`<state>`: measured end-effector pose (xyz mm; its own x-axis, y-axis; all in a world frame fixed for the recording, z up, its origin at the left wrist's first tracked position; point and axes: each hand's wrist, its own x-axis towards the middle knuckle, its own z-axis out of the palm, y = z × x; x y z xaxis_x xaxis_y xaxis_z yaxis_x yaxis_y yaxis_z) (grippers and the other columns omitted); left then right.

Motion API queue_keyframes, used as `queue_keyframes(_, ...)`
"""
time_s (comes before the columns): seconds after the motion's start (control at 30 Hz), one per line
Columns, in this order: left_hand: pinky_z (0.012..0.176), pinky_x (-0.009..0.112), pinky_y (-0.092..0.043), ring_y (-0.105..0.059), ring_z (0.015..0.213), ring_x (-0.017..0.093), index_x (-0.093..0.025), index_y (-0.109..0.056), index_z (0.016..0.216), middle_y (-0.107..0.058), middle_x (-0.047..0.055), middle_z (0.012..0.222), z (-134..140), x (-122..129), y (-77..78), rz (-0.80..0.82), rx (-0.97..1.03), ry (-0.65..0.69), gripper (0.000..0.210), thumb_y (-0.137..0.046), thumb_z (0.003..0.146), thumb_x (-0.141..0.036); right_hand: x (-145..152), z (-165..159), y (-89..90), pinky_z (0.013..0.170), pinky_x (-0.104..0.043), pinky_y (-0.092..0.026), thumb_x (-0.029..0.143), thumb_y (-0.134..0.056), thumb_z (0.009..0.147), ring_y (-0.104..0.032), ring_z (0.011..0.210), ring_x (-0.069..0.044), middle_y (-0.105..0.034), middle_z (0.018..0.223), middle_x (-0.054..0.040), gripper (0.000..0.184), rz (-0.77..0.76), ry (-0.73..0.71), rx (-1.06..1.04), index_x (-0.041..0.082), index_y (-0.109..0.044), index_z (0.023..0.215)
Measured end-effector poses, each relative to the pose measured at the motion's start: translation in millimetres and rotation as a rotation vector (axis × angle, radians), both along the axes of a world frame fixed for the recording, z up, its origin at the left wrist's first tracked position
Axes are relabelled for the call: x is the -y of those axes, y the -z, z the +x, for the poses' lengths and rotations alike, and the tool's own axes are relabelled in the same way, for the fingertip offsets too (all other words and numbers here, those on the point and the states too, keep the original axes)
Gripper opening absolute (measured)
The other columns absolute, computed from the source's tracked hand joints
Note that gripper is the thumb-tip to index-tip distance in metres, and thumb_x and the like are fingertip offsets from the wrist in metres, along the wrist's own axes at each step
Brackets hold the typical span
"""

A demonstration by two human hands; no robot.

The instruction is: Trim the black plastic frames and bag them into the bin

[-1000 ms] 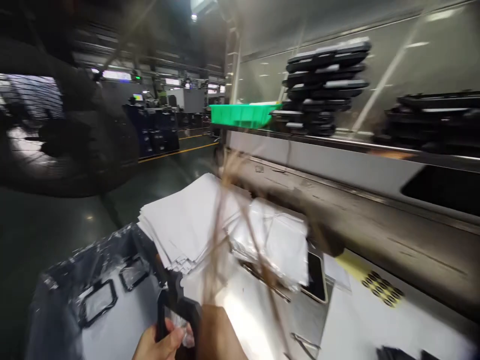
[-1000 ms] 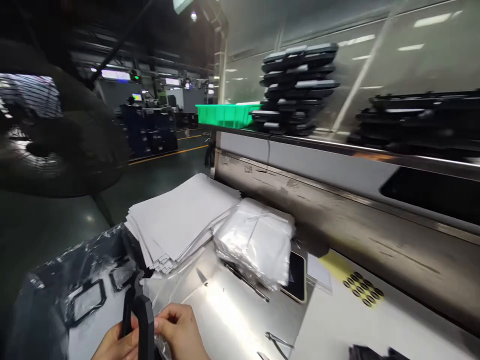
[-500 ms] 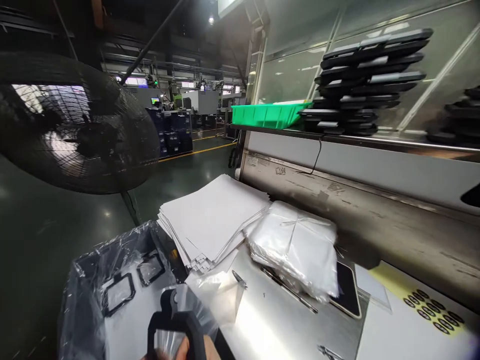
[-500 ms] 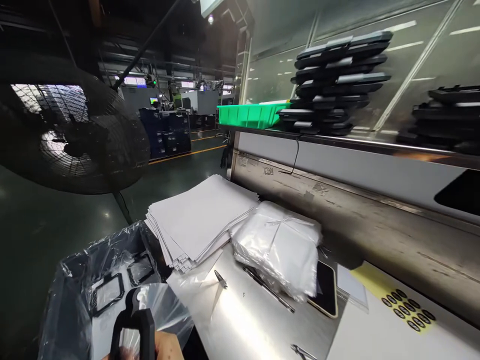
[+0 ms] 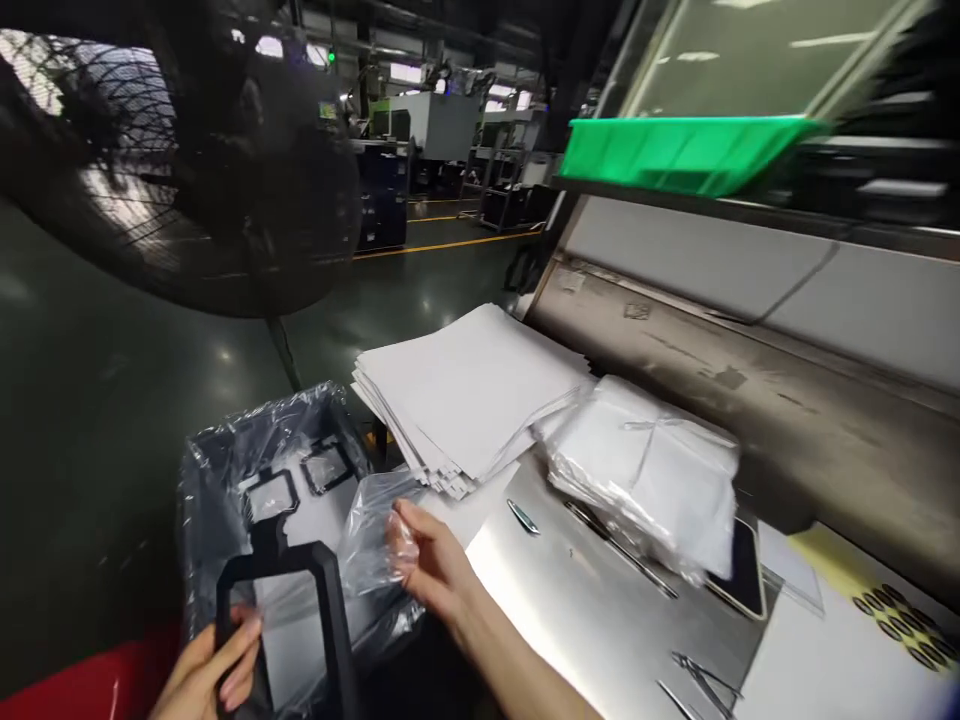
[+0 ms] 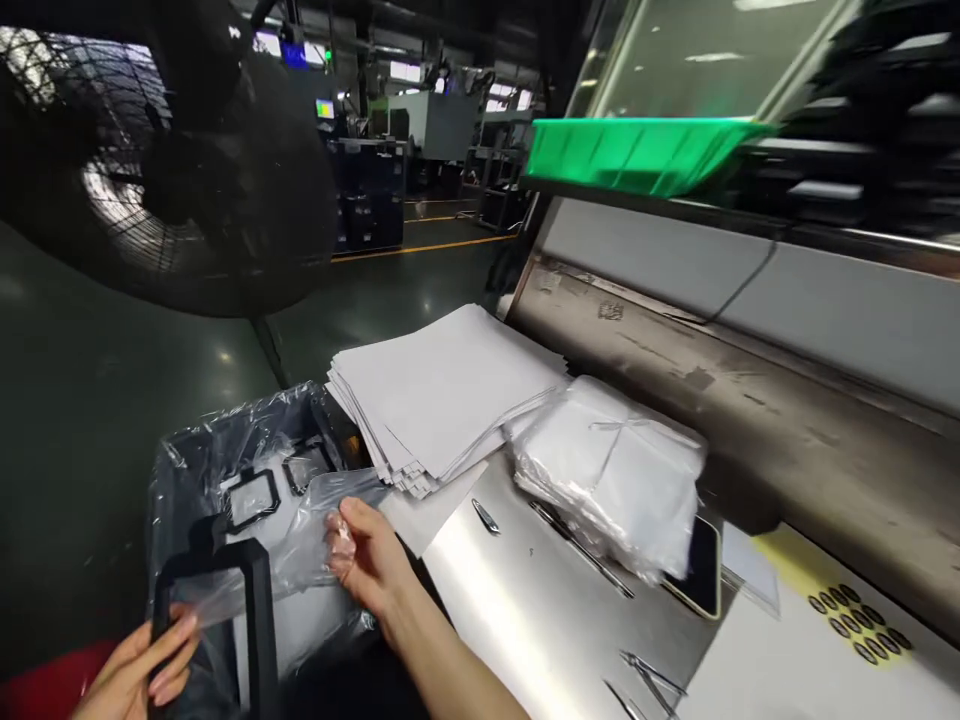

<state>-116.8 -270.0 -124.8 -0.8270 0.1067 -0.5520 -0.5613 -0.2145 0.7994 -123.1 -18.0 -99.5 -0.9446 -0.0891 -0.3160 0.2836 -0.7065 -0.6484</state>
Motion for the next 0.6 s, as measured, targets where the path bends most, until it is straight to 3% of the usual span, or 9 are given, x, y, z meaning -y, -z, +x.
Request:
queue_keyframes(0.1,0.026,0.014,-0.027,-0.031,0.028,0.001,-0.013,-0.055,0.084,-0.051,-0.007,0.049,-14.4,12.8,-0.1,-0.061,-0.034,-0.036,0.034,-0.054,0.071,-0.045,12.6,-17.7,-3.2,0.034,-0.012,-0.026,0.02,-0.047,0.083,-0.033,0.04,-0.001,-0.045,0.063,0.005,0.011,0.013,-0.038,0.003,0.011,-0.048,0.077)
queue_keyframes(0.2,0.021,0.014,-0.019,-0.029,0.024,0.0,-0.013,-0.055,0.091,-0.059,-0.003,0.058,-19.6,12.6,-2.5,-0.183,-0.101,-0.035,0.033,-0.045,0.078,-0.042,26.5,-33.3,-2.5,0.033,-0.011,-0.025,0.017,-0.048,0.083,-0.033,0.039,0.0,-0.046,0.063,0.005,0.008,0.095,-0.075,-0.005,0.011,-0.048,0.078)
queue_keyframes(0.23,0.021,0.014,-0.022,-0.032,0.026,-0.001,-0.016,-0.054,0.099,-0.065,0.002,0.078,-17.0,10.2,-3.5,-0.215,-0.133,-0.013,0.033,-0.05,0.076,-0.039,31.8,-37.4,-1.5,0.033,-0.011,-0.025,0.017,-0.048,0.083,-0.033,0.039,0.0,-0.047,0.064,0.0048,0.008,0.129,-0.102,-0.008,0.011,-0.048,0.078)
queue_keyframes(0.3,0.022,0.015,-0.027,-0.036,0.024,-0.003,-0.027,-0.047,0.114,-0.052,0.009,0.119,-8.3,2.8,-4.2,-0.271,-0.21,0.046,0.057,-0.066,0.062,-0.034,43.3,-43.3,0.3,0.033,-0.011,-0.025,0.019,-0.048,0.083,-0.033,0.039,0.0,-0.048,0.064,0.0044,0.009,0.202,-0.172,-0.017,0.011,-0.048,0.079)
queue_keyframes(0.33,0.022,0.015,-0.026,-0.037,0.025,-0.003,-0.031,-0.044,0.117,-0.047,0.01,0.125,-4.3,-1.4,-3.7,-0.294,-0.225,0.078,0.063,-0.069,0.059,-0.032,48.8,-45.0,0.6,0.033,-0.012,-0.025,0.019,-0.049,0.082,-0.034,0.039,0.0,-0.049,0.064,0.0043,0.009,0.24,-0.214,-0.024,0.011,-0.048,0.079)
queue_keyframes(0.4,0.023,0.014,-0.022,-0.039,0.024,-0.003,-0.032,-0.041,0.12,-0.049,0.012,0.122,-0.6,-7.9,-1.5,-0.329,-0.223,0.141,0.068,-0.069,0.058,-0.031,56.9,-46.4,-0.6,0.034,-0.012,-0.025,0.023,-0.051,0.08,-0.034,0.038,-0.001,-0.049,0.062,0.0046,0.012,0.323,-0.3,-0.051,0.012,-0.047,0.077)
queue_keyframes(0.5,0.025,0.013,-0.022,-0.037,0.026,-0.001,-0.015,-0.058,0.099,-0.064,0.008,0.084,-4.0,-6.1,0.9,-0.36,-0.161,0.249,0.042,-0.066,0.062,-0.032,54.3,-43.9,-6.2,0.035,-0.015,-0.024,0.029,-0.057,0.074,-0.033,0.037,-0.002,-0.051,0.059,0.0048,0.019,0.474,-0.392,-0.122,0.014,-0.044,0.074)
queue_keyframes(0.6,0.028,0.013,-0.026,-0.038,0.03,0.0,-0.01,-0.058,0.079,-0.06,0.0,0.066,-5.4,8.0,-3.8,-0.381,-0.121,0.293,0.024,-0.061,0.068,-0.032,33.7,-31.2,-13.1,0.044,-0.019,-0.028,0.027,-0.063,0.065,-0.038,0.046,-0.006,-0.053,0.06,0.0035,0.02,0.66,-0.445,-0.216,0.017,-0.048,0.074)
